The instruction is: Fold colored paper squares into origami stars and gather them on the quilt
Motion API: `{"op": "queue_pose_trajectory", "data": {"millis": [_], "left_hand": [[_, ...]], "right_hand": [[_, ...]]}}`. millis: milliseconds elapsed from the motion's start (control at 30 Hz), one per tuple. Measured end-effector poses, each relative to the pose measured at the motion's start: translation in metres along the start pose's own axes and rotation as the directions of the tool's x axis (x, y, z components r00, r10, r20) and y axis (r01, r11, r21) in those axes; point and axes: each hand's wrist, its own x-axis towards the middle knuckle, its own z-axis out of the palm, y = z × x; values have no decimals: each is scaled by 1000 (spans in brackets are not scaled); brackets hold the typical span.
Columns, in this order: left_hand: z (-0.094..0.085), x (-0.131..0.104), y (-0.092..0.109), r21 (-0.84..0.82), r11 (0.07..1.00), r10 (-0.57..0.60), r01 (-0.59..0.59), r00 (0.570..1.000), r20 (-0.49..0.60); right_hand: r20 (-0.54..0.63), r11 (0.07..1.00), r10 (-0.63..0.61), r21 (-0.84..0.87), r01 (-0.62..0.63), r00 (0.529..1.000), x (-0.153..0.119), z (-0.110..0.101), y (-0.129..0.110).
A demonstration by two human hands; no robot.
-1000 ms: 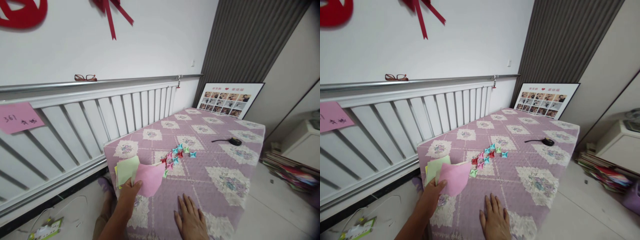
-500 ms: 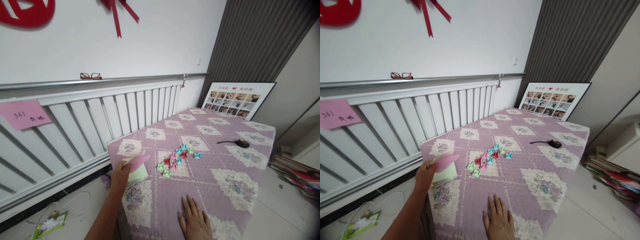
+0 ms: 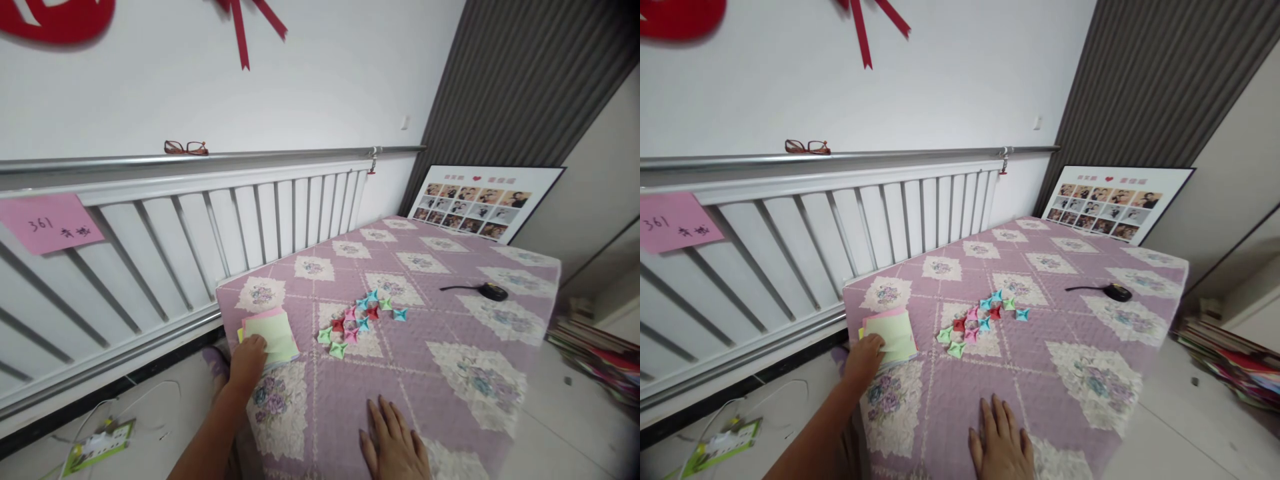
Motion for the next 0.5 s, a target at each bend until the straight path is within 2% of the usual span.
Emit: {"op": "queue_pose_trajectory", "data": {"millis": [133, 333, 500], "left_hand": [[6, -9, -1, 7, 1000, 10, -10, 999, 49], [7, -5, 0, -19, 999, 29, -28, 997, 64], [-10, 0, -4, -45, 998, 42, -42, 999, 16]], "right_hand": [[7, 1000, 7, -13, -6, 1000, -1, -1, -1], [8, 1000, 10, -26, -10, 1000, 1, -2, -2], [-6, 1000, 10, -15, -11, 1000, 1, -3, -2]]}}
